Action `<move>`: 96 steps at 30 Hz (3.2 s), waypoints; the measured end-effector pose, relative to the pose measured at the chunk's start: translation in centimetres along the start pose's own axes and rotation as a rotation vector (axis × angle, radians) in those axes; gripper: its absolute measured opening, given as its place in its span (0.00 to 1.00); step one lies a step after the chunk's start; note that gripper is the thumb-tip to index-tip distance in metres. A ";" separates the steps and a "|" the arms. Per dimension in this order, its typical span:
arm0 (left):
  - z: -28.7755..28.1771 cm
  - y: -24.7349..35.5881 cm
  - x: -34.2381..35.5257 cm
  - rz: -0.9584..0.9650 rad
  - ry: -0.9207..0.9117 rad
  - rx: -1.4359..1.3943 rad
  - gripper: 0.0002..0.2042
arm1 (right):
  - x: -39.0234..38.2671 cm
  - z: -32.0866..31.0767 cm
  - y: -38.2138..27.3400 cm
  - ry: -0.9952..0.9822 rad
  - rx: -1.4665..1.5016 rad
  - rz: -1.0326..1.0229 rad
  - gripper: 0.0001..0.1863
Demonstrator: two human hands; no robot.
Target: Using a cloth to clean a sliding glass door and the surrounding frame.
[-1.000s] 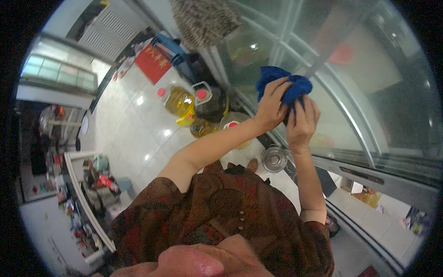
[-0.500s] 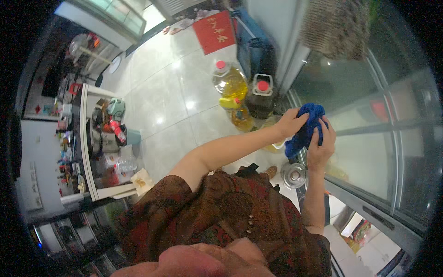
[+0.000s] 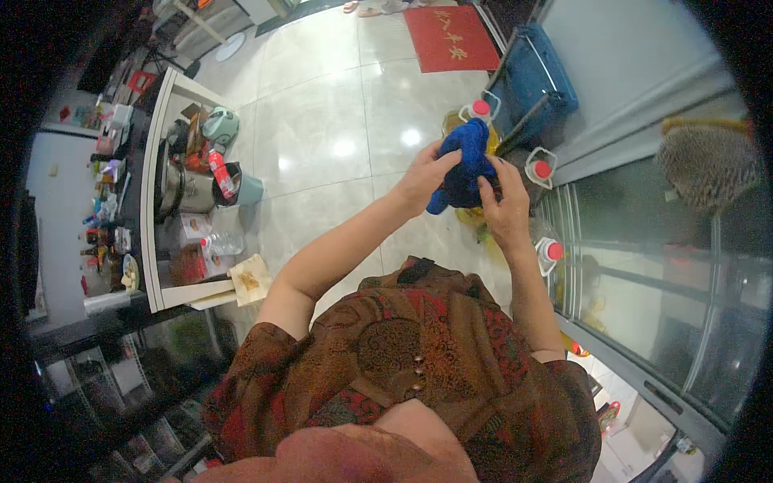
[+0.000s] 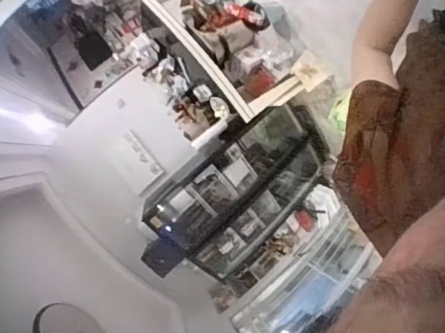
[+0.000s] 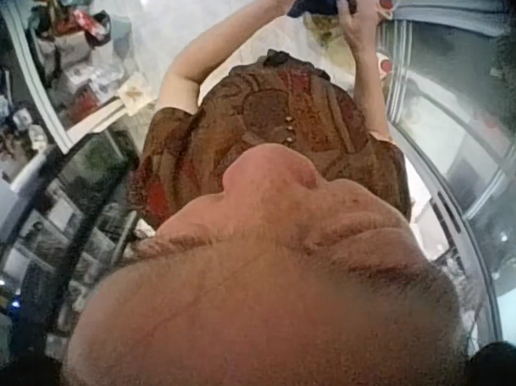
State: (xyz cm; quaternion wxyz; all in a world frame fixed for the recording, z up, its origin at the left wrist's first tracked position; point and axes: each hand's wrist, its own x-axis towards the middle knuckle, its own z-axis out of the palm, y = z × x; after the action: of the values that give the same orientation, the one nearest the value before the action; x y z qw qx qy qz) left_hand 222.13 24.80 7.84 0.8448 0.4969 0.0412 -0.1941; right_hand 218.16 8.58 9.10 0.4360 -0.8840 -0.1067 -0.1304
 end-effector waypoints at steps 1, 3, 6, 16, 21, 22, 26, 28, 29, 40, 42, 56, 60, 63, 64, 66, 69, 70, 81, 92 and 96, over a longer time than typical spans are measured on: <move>-1.3 1.0 0.1 0.013 0.032 -0.015 0.12 | 0.7 1.1 -0.8 -0.061 0.101 0.083 0.18; -2.9 2.0 0.3 0.033 0.077 -0.044 0.11 | 1.8 3.0 -0.4 -0.130 0.185 0.097 0.20; -4.4 3.0 1.8 0.071 0.111 -0.090 0.11 | 3.2 5.4 2.6 -0.208 0.215 0.179 0.21; -10.9 9.0 13.6 0.104 0.233 0.091 0.15 | 19.9 12.2 6.1 -0.055 0.575 0.279 0.10; -15.1 13.3 18.9 0.119 0.272 -0.007 0.13 | 28.8 16.2 6.1 -0.137 0.699 0.310 0.10; -16.0 14.1 19.8 0.122 0.271 -0.027 0.13 | 30.3 17.3 6.1 -0.174 0.747 0.337 0.10; -21.0 18.4 23.3 0.091 0.378 -0.066 0.12 | 35.8 23.3 4.7 -0.249 0.734 0.369 0.09; -24.3 21.1 25.2 0.104 0.358 -0.012 0.12 | 39.0 26.2 3.6 -0.268 0.709 0.337 0.09; -25.9 22.3 26.3 0.110 0.358 -0.018 0.12 | 40.9 27.7 2.7 -0.262 0.718 0.341 0.09; -42.3 36.6 39.5 0.212 0.358 -0.011 0.12 | 59.2 41.5 -2.7 -0.340 0.745 0.390 0.12; -44.1 38.6 42.5 0.193 0.317 -0.006 0.11 | 62.2 43.3 -1.7 -0.343 0.756 0.416 0.12; -59.3 56.2 63.8 0.297 0.543 -0.119 0.12 | 93.0 59.4 -1.4 -0.844 0.525 -0.111 0.40; -63.2 60.7 69.0 0.314 0.536 -0.145 0.12 | 99.1 65.5 -1.8 -0.791 0.540 -0.090 0.42; -66.6 63.2 73.3 0.226 0.502 -0.188 0.11 | 102.3 70.6 -1.8 -0.603 0.768 -0.010 0.37; -67.8 64.0 75.0 0.182 0.493 -0.184 0.10 | 103.5 72.0 -1.3 -0.587 0.761 0.002 0.37; -70.8 65.0 78.0 0.136 0.414 -0.098 0.12 | 106.8 74.3 -1.4 -0.456 0.675 0.254 0.31; -73.2 67.6 82.5 0.046 0.337 -0.043 0.11 | 111.1 76.8 -0.8 -0.332 0.668 0.307 0.23; -74.1 68.6 84.2 0.032 0.319 -0.047 0.11 | 112.5 77.3 -0.4 -0.257 0.645 0.277 0.20; -79.4 73.3 102.9 -0.159 0.052 0.358 0.16 | 125.9 81.0 6.8 -0.013 0.738 0.526 0.17; -87.2 75.5 125.5 -0.537 0.232 0.503 0.10 | 143.4 91.8 23.0 0.095 0.833 0.956 0.17; -88.3 74.6 135.4 -0.597 0.226 0.432 0.14 | 150.4 94.9 27.5 0.239 0.871 1.038 0.19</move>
State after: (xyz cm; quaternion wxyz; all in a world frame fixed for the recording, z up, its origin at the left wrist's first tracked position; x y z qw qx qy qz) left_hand 385.31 93.55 -10.67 0.6172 0.6477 0.2350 -0.3798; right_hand 381.35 79.29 -18.25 0.7663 -0.5445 0.3366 0.0536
